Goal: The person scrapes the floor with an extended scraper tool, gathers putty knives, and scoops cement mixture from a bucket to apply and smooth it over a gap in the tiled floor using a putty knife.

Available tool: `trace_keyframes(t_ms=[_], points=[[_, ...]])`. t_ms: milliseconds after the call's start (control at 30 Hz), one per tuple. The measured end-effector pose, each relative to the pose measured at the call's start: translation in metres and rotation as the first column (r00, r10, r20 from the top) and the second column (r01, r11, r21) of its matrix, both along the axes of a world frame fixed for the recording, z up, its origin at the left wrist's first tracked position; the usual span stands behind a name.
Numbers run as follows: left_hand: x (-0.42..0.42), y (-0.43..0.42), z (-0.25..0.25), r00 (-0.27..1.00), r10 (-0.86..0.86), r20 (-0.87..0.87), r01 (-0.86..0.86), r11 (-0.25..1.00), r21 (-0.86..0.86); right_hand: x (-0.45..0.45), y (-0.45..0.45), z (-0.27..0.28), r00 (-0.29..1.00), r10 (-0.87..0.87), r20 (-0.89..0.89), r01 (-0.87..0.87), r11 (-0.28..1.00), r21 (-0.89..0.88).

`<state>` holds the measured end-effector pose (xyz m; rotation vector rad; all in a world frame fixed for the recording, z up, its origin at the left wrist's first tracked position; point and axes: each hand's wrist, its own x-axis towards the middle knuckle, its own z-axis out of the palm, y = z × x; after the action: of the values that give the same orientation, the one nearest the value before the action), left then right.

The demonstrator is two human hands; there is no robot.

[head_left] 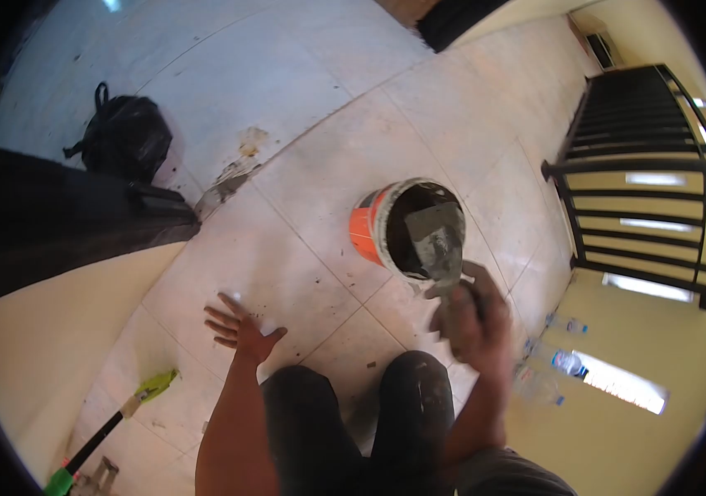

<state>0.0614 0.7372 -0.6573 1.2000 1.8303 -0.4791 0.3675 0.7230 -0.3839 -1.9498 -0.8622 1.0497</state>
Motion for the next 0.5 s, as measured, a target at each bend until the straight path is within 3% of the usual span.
trace_keyframes(t_ms=[33,67,133,200,267,333,500], points=[[0.001,0.0,-0.002,1.0,0.019,-0.02,-0.019,1.0,-0.017,0.024,0.004,0.014,0.998,0.022,0.054,-0.009,0.976,-0.218],[0.0,-0.001,-0.004,1.0,0.017,-0.024,-0.018,1.0,-0.013,0.042,0.008,0.017,0.998,-0.005,0.059,0.017,0.977,-0.212],[-0.002,-0.006,-0.014,0.999,-0.001,-0.04,0.001,1.0,0.015,0.072,0.022,0.018,0.896,0.415,0.156,-0.281,0.804,-0.525],[-0.003,-0.008,-0.017,0.998,0.003,-0.062,0.0,0.999,0.036,0.097,0.029,-0.023,0.893,0.431,0.13,-0.333,0.827,-0.454],[-0.005,-0.009,-0.021,0.998,-0.003,-0.062,0.006,0.999,0.047,0.112,0.036,-0.067,0.499,0.694,0.519,-0.522,0.719,-0.459],[-0.006,-0.011,-0.023,0.998,-0.011,-0.065,0.014,0.998,0.055,0.094,0.065,-0.065,0.458,0.787,0.413,-0.414,0.6,-0.684],[-0.002,-0.007,-0.015,0.997,-0.008,-0.079,0.011,0.999,0.04,0.085,0.104,-0.113,0.438,0.819,0.371,-0.388,0.545,-0.743]])
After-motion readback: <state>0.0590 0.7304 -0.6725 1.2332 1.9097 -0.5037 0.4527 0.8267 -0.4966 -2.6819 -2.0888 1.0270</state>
